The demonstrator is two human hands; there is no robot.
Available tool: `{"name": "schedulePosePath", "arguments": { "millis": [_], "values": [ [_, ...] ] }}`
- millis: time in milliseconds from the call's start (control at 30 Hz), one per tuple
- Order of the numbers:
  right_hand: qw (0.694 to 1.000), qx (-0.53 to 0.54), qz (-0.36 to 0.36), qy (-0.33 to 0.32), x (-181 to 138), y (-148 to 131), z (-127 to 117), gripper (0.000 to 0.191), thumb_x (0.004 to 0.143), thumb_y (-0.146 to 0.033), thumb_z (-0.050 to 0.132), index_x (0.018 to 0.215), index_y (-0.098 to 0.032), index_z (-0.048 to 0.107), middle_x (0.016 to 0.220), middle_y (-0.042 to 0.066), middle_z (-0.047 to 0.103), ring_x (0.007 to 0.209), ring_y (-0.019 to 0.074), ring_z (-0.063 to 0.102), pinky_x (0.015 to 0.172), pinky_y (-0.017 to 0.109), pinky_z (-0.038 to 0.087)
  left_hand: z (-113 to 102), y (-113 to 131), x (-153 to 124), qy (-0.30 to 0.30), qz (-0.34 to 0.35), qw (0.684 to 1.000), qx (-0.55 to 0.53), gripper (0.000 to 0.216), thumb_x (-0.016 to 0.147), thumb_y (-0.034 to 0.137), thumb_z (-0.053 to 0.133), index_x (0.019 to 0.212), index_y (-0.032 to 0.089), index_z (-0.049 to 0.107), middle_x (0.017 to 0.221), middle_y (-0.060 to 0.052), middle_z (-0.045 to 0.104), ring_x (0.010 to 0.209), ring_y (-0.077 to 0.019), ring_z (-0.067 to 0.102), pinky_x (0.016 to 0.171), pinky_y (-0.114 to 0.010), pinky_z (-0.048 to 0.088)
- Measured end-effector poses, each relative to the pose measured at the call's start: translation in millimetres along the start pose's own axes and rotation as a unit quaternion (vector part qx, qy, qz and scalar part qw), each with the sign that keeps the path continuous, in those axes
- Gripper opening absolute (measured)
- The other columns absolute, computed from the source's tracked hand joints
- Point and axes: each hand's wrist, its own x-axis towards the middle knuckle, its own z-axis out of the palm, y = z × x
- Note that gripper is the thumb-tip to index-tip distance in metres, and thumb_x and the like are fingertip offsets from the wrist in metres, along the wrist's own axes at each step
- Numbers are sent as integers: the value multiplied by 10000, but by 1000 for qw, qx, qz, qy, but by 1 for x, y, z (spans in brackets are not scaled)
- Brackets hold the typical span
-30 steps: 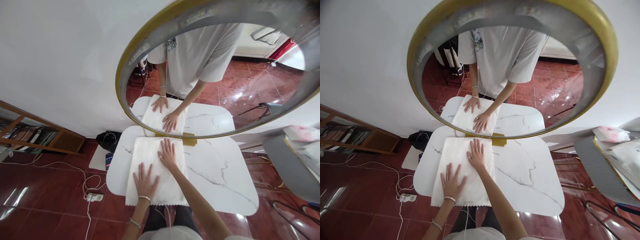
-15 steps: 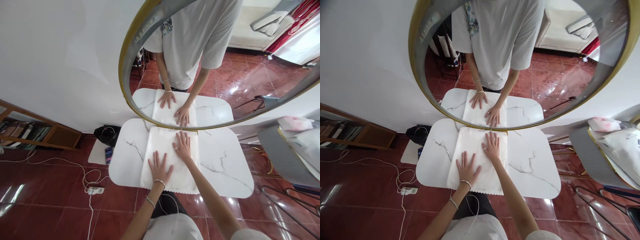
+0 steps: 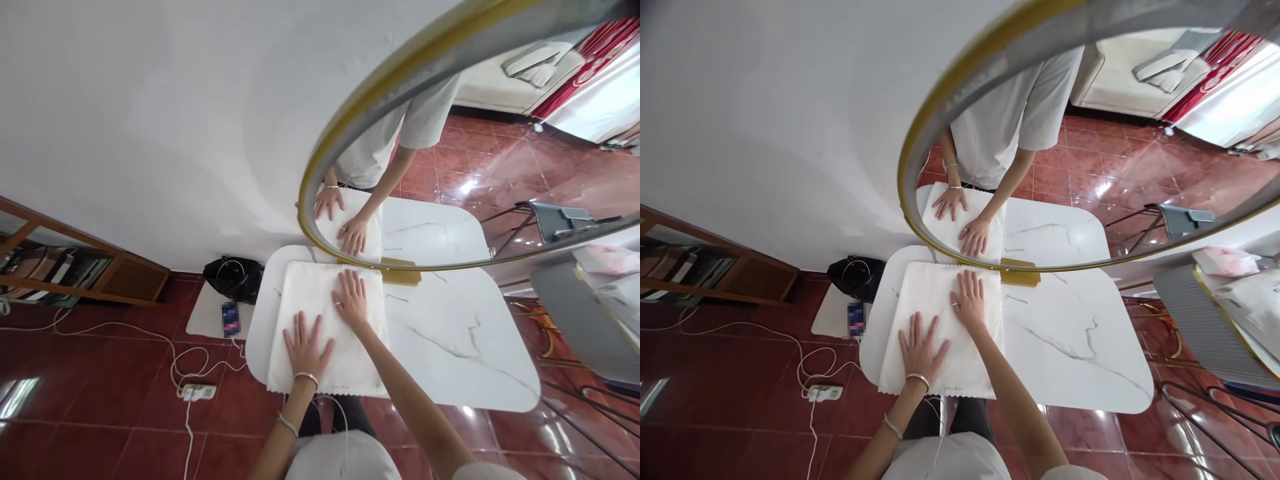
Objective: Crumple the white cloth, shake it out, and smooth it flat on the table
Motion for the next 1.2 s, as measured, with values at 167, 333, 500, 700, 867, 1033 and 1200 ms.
{"name": "schedulePosePath", "arguments": {
  "millis": [167,333,500,700,867,1033,1200],
  "values": [
    [1000,-2,-8,-14,14,-35,14,566,974,-350,367,1495,-141,298,1543,137,313,1472,270,130,1161,520,208,-12,-44,12,-9,-13,1000,-2,573,853,469,555,1400,320,470,1584,-92,239,1464,-325,185,1154,-623,163],
    [997,-29,61,46,-2,-29,8,618,981,-375,370,1536,-192,172,1550,133,299,1463,264,180,1150,522,228,-21,-56,68,-10,87,995,-50,464,935,375,429,1377,258,502,1531,-99,345,1458,-275,223,1154,-547,260],
    [997,-57,45,-6,10,-33,13,611,979,-413,362,1520,-157,238,1582,142,208,1472,274,132,1159,498,201,-23,-60,152,-52,127,990,-9,547,896,470,513,1419,328,439,1594,-83,218,1474,-357,106,1141,-648,121],
    [993,-67,79,-59,72,-49,42,570,976,-432,354,1494,-195,332,1515,156,348,1427,335,222,1131,568,162,-20,-78,201,-41,120,992,27,558,900,542,468,1426,362,416,1606,-63,184,1477,-357,75,1115,-690,61],
    [982,-67,128,-121,124,-47,63,640,932,-583,388,1467,-232,397,1469,188,411,1373,431,284,1064,671,143,-19,-73,231,-40,115,992,25,554,919,532,420,1437,339,408,1604,-79,185,1471,-372,95,1108,-699,87],
    [978,-61,145,-134,138,-45,63,591,947,-542,376,1417,-197,470,1440,162,462,1359,380,338,1094,587,199,-19,-68,243,-66,175,982,30,515,950,407,376,1455,307,382,1604,-82,188,1481,-327,89,1138,-655,70],
    [990,-67,103,-71,87,-58,46,567,972,-468,337,1481,-218,357,1510,165,361,1406,347,277,1118,600,139,-21,-75,199,-69,222,972,25,556,928,439,432,1466,319,355,1605,-74,179,1480,-306,119,1157,-622,11]
  ]
}}
